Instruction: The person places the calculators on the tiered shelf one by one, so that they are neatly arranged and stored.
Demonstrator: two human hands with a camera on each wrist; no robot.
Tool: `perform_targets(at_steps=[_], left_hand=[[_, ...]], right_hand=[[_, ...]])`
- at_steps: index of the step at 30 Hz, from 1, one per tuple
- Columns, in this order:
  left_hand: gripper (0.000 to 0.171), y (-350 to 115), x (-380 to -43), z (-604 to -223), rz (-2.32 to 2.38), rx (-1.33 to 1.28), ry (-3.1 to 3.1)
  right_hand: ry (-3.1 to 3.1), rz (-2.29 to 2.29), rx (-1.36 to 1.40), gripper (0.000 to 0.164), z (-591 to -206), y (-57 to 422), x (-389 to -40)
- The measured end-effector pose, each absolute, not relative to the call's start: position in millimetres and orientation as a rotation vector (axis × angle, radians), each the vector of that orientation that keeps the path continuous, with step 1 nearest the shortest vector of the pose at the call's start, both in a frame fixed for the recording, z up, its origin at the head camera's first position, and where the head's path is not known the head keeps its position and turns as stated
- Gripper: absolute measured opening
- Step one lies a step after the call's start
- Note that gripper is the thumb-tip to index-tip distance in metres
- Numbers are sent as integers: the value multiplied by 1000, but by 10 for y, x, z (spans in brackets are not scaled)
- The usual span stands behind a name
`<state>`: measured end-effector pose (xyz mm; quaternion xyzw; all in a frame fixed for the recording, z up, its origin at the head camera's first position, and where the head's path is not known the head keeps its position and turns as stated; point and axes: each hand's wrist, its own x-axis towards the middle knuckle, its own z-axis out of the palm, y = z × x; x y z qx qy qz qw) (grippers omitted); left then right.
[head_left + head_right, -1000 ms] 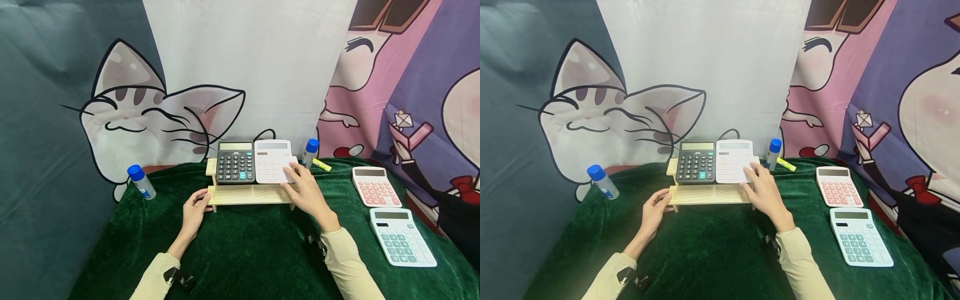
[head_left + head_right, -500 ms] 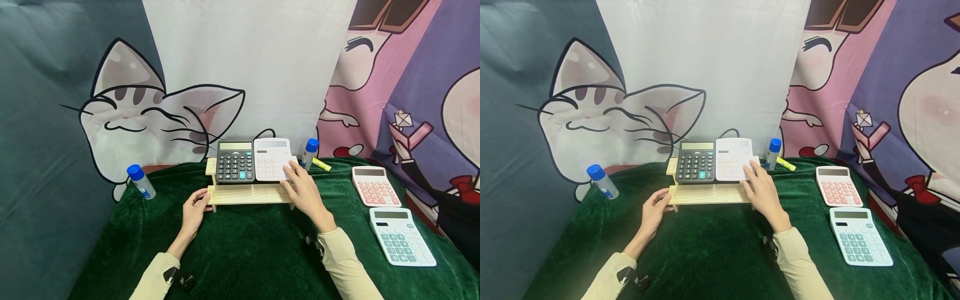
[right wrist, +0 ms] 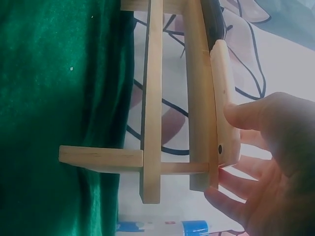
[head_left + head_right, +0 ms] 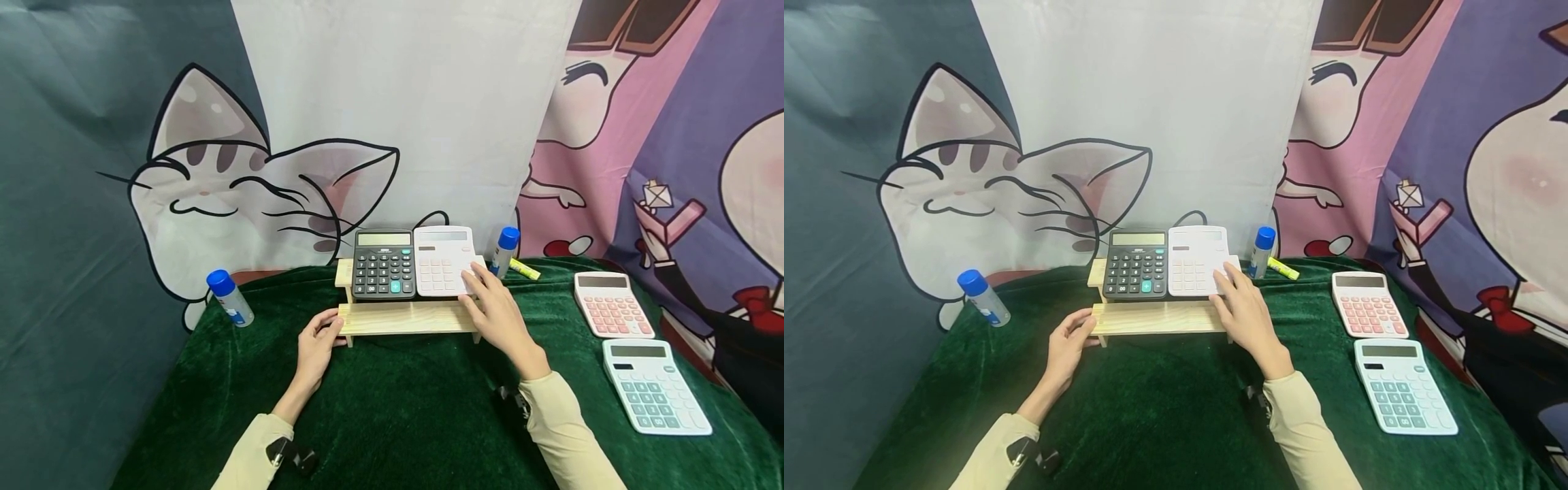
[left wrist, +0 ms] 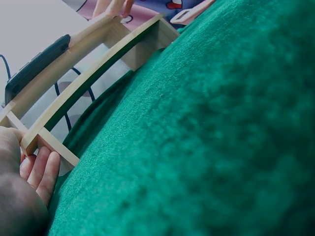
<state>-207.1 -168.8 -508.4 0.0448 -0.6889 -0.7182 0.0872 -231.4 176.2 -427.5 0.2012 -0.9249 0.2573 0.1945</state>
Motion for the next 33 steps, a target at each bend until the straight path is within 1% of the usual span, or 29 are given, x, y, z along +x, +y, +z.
perform_targets(at_steps=[10, 17, 24, 33], left_hand=[[37, -1691, -2091, -5070, -2137, 127, -2066], [37, -1648, -2112, -5092, -2156, 124, -2074], [37, -1653, -2096, -5105, -2156, 131, -2055], [36, -1689, -2075, -5100, -2149, 135, -2049]], right_hand=[[-2561, 811, 564, 49, -4266, 1823, -2311], [-2528, 817, 519, 48, -4280, 1980, -2291], [-2522, 843, 387, 48, -4310, 2316, -2255], [-2465, 812, 209, 48, -4385, 2916, -2155]])
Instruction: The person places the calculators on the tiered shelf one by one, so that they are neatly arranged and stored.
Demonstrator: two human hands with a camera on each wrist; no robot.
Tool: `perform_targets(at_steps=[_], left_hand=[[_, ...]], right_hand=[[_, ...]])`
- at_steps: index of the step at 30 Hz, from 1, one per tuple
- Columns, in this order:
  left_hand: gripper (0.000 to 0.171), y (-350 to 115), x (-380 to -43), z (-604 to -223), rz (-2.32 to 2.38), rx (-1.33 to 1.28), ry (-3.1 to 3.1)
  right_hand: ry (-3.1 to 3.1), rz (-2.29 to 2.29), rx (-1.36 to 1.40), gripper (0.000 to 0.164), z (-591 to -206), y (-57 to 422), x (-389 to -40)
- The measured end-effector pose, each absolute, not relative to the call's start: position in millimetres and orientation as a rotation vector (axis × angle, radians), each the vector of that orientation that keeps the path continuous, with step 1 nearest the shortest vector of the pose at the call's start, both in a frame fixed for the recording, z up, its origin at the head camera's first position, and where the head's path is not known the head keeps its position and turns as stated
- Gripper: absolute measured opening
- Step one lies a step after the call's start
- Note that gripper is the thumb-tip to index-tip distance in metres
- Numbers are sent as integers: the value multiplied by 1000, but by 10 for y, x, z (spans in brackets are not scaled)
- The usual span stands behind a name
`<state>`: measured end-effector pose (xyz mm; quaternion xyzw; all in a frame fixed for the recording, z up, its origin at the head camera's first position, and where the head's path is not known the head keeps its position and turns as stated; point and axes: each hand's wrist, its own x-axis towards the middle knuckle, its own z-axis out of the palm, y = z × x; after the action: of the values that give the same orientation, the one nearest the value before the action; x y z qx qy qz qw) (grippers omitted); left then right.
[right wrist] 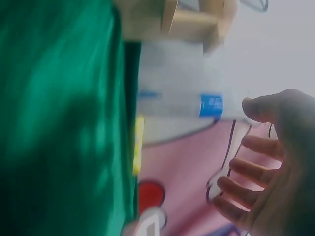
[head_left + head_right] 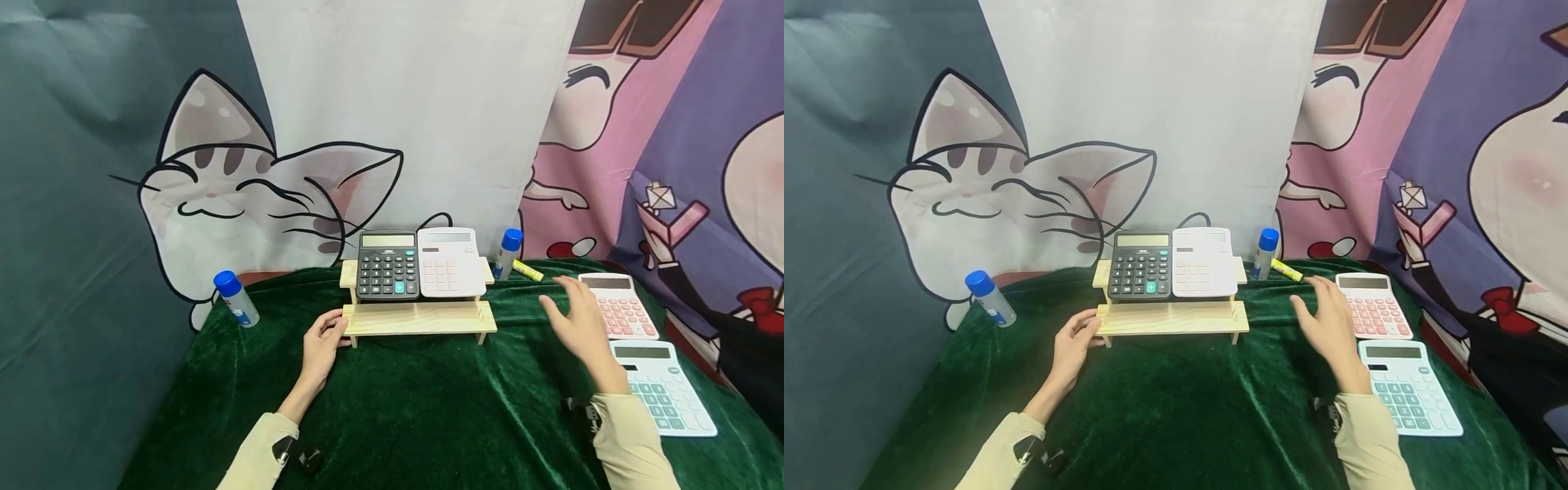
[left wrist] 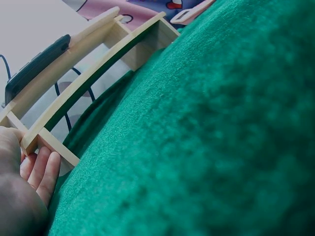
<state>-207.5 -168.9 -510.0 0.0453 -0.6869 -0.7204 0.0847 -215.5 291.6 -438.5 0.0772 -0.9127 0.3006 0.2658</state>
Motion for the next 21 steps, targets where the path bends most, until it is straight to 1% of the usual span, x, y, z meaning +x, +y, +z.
perform_targets(at_steps=[3, 7, 9, 11, 14, 16, 18, 21], left_hand=[[36, -1693, -2074, -5105, -2154, 141, -2051], [36, -1700, -2076, -5116, -2153, 148, -2059], [36, -1704, -2072, -5117, -2148, 150, -2065], [36, -1709, -2067, -5118, -2143, 151, -2068], [37, -1711, -2071, -5120, -2140, 147, -2066], [37, -1712, -2076, -5122, -2137, 147, -2064], [36, -1706, -2084, -5115, -2138, 145, -2059], [35, -1690, -2093, -5099, -2152, 135, -2047]], right_hand=[[-2488, 786, 123, 51, -4432, 3123, -2086], [-2550, 744, -42, 62, -4510, 3386, -1999], [-2628, 717, -136, 74, -4536, 3516, -1963], [-2737, 699, -241, 90, -4535, 3633, -1925], [-2952, 669, -461, 117, -4501, 3809, -1865], [-3089, 680, -624, 130, -4470, 3906, -1840], [-3178, 699, -783, 139, -4444, 3985, -1826], [-3256, 763, -969, 145, -4426, 4069, -1804]])
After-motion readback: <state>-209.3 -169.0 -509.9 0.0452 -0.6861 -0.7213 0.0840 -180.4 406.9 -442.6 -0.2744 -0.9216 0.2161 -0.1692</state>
